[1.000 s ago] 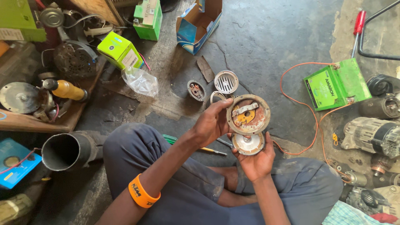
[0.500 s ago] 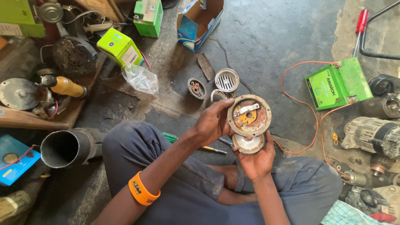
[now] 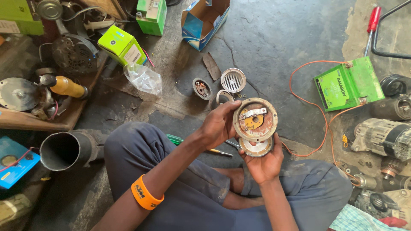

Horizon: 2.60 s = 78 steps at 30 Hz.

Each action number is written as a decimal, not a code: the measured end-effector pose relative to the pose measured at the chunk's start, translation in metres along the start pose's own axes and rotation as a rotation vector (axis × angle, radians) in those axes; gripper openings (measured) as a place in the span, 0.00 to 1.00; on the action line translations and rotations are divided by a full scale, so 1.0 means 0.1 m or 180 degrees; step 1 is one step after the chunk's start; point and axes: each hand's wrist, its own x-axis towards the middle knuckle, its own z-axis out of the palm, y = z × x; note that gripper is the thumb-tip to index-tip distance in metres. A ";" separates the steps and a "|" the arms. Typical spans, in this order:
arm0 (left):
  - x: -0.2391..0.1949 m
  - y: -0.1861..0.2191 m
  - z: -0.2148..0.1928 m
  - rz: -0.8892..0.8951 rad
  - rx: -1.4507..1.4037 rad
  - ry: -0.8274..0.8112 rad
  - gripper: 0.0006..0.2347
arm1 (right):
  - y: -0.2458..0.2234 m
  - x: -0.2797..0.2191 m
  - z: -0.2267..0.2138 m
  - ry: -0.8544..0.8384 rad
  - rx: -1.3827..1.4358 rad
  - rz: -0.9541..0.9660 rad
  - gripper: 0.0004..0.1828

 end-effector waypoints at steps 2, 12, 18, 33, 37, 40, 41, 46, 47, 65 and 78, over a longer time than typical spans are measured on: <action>0.00 0.00 0.00 -0.0007 0.0032 -0.0007 0.20 | 0.00 0.00 0.01 0.0046 -0.0014 0.0011 0.31; -0.04 0.02 0.05 -0.0067 0.0315 0.0166 0.20 | 0.00 0.00 0.01 0.0136 -0.0032 -0.0009 0.30; -0.01 -0.03 -0.03 0.0099 0.0364 0.0141 0.19 | -0.01 0.00 -0.05 0.0062 -0.0003 -0.0017 0.31; 0.00 0.01 0.04 0.0000 0.0591 0.0475 0.20 | -0.03 0.00 -0.12 0.0072 0.0204 0.0005 0.31; 0.01 0.01 0.03 0.0028 0.0569 0.0437 0.20 | -0.04 0.00 -0.12 0.0133 0.0188 0.0000 0.32; 0.02 0.01 0.03 0.0092 0.0570 0.0426 0.20 | -0.05 0.00 -0.09 0.0135 0.0160 -0.0011 0.33; 0.02 0.01 0.02 0.0111 0.0598 0.0393 0.20 | -0.05 0.00 -0.08 0.0137 0.0162 -0.0016 0.33; 0.02 0.00 0.01 0.0172 0.0677 0.0479 0.19 | -0.06 -0.01 -0.04 0.0128 0.0119 -0.0020 0.34; 0.02 -0.01 0.00 0.0174 0.0721 0.0485 0.19 | -0.06 0.00 -0.03 0.0123 0.0087 0.0003 0.35; 0.17 -0.11 -0.25 0.0730 0.1561 0.1767 0.18 | -0.12 -0.01 -0.03 0.0011 0.0134 0.0125 0.37; 0.06 0.16 -0.41 -0.1359 0.5516 0.1755 0.19 | -0.12 -0.03 -0.09 -0.0007 0.0071 0.0127 0.37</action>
